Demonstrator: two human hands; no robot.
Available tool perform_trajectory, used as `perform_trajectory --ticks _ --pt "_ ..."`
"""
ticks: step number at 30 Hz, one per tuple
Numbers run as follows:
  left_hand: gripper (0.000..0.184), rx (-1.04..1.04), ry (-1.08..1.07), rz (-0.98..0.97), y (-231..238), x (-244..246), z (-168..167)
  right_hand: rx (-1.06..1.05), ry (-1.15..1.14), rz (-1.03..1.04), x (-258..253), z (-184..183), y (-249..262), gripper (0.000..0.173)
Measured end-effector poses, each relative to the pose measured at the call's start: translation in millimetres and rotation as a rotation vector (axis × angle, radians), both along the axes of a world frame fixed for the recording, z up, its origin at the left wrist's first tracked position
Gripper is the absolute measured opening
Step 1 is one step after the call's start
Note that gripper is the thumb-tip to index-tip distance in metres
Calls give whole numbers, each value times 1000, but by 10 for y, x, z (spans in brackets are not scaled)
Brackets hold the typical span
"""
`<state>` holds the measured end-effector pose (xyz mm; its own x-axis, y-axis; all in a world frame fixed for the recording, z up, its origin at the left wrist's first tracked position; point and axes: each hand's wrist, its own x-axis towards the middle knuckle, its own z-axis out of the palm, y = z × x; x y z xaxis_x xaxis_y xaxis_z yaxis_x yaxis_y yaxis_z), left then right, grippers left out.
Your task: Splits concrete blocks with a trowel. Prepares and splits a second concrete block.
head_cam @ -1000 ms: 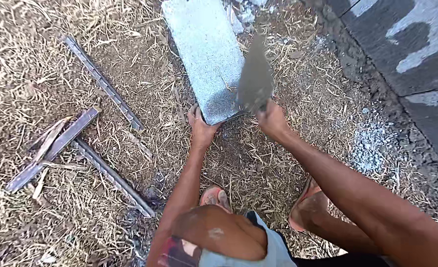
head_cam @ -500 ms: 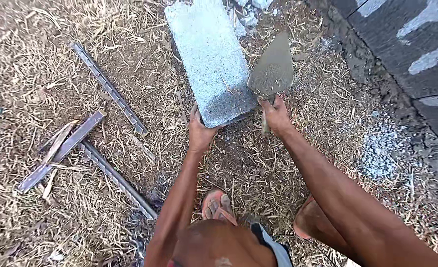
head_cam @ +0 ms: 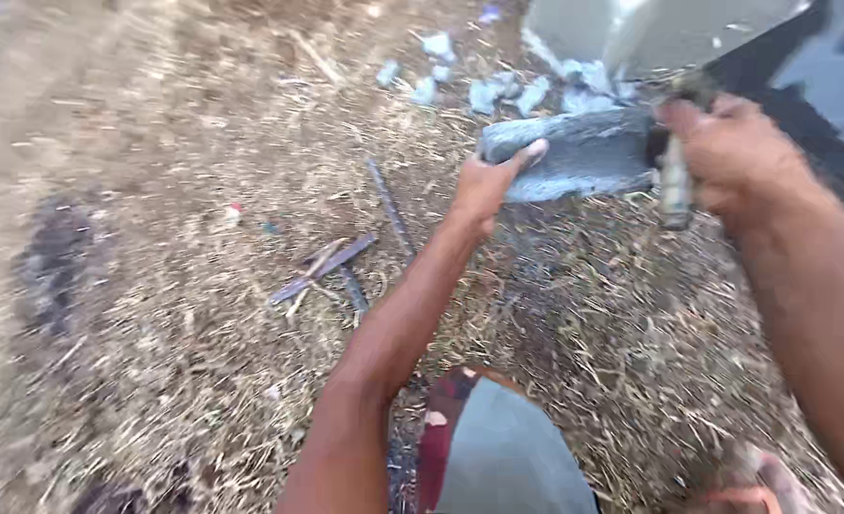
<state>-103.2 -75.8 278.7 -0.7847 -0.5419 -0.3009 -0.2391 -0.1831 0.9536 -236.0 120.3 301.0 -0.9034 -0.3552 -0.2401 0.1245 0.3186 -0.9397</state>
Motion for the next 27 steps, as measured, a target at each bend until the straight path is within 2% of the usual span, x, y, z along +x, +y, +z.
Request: perform_trajectory --ticks 2,4,8,13,14,16,18,19,20,23,25,27 --pt "57 -9 -100 -18 -280 -251 114 15 28 47 -202 72 -125 40" --pt "62 -44 -142 -84 -548 -481 149 55 149 86 -321 173 -145 42" --pt "52 -86 -158 -157 -758 -846 312 106 418 22 -156 399 -38 49" --pt "50 -59 -122 -33 -776 -1295 334 385 330 144 -49 345 211 38" --pt "49 -34 -109 -19 -792 -1325 312 394 316 175 -68 402 219 36" --pt "48 10 -107 16 -835 -1358 224 254 351 187 -90 573 213 32" --pt "49 14 -112 19 -897 -1357 168 38 389 210 -42 700 173 42" --pt "50 10 -118 2 -913 -1333 154 12 386 221 27 664 174 51" --pt "51 2 -121 -22 -911 -1303 156 53 372 199 112 559 198 53" --pt "51 -39 -108 -71 -868 -1222 183 348 396 101 264 256 298 44" --pt "52 -53 -105 -85 -825 -1154 190 436 455 97 264 292 247 40" --pt "55 -62 -119 -87 -829 -1117 158 386 533 78 265 510 123 44"
